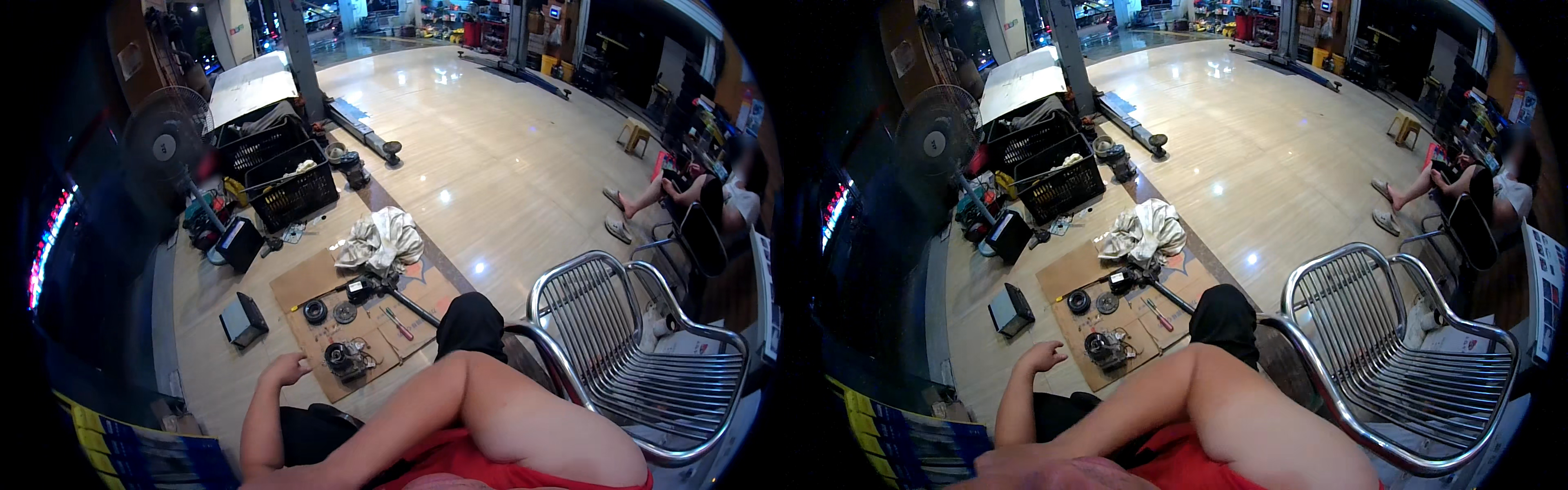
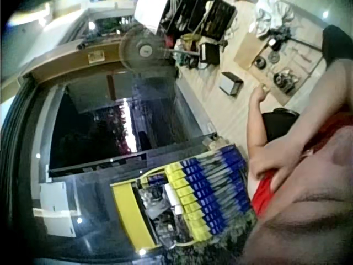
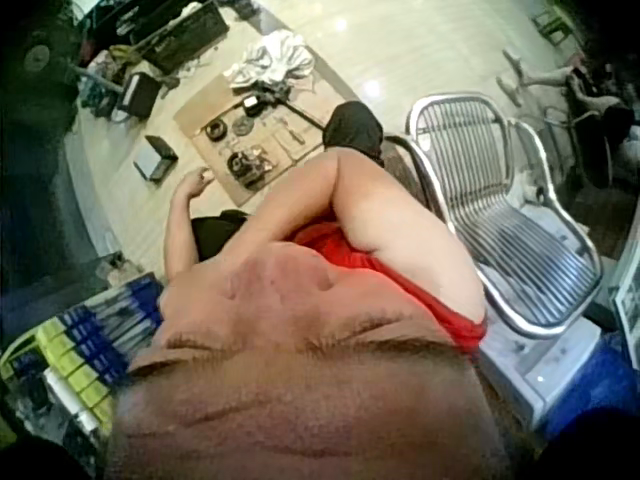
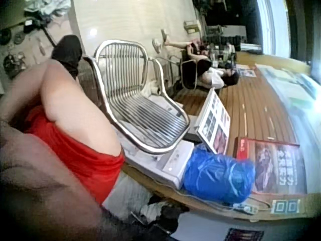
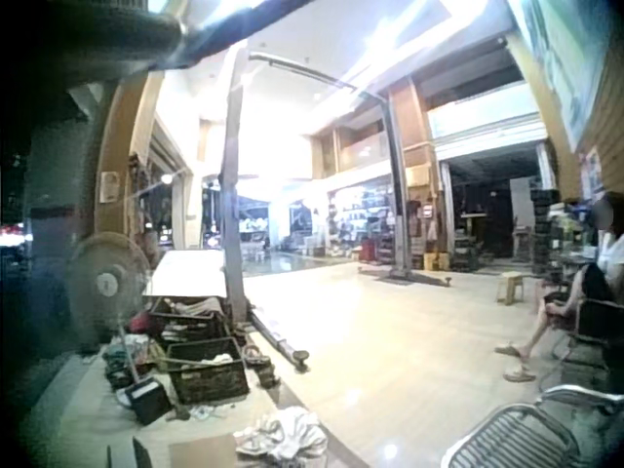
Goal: The person disassembles and reassembles an alternator by hand and using a screwdriver to manipulate the internal components.
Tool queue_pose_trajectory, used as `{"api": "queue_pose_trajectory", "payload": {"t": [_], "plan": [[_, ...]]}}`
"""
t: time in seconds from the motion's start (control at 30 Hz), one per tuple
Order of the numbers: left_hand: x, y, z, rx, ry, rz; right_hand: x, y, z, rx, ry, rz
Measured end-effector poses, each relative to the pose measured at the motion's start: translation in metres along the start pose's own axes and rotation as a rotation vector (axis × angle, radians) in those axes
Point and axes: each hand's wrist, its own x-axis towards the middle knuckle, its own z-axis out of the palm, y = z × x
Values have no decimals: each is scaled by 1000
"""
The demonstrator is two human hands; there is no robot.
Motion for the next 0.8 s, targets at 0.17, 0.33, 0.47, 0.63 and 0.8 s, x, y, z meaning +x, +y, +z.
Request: {"api": "queue_pose_trajectory", "payload": {"t": [0.17, 0.33, 0.47, 0.63, 0.8], "plan": [[4, 9, 18, -27, -138, 50, -2, -3, 7, 2, -49, -8], [6, 24, 14, 60, -200, 70, -15, -3, 2, -7, -41, 15], [12, -35, 51, 165, -150, 221, -3, -5, 14, -19, -88, -2], [-2, 18, 14, 59, -189, 89, -9, -10, 11, -8, -84, -7], [-8, 28, -17, -85, 120, -2, -34, -14, 10, 72, -41, 16]]}}
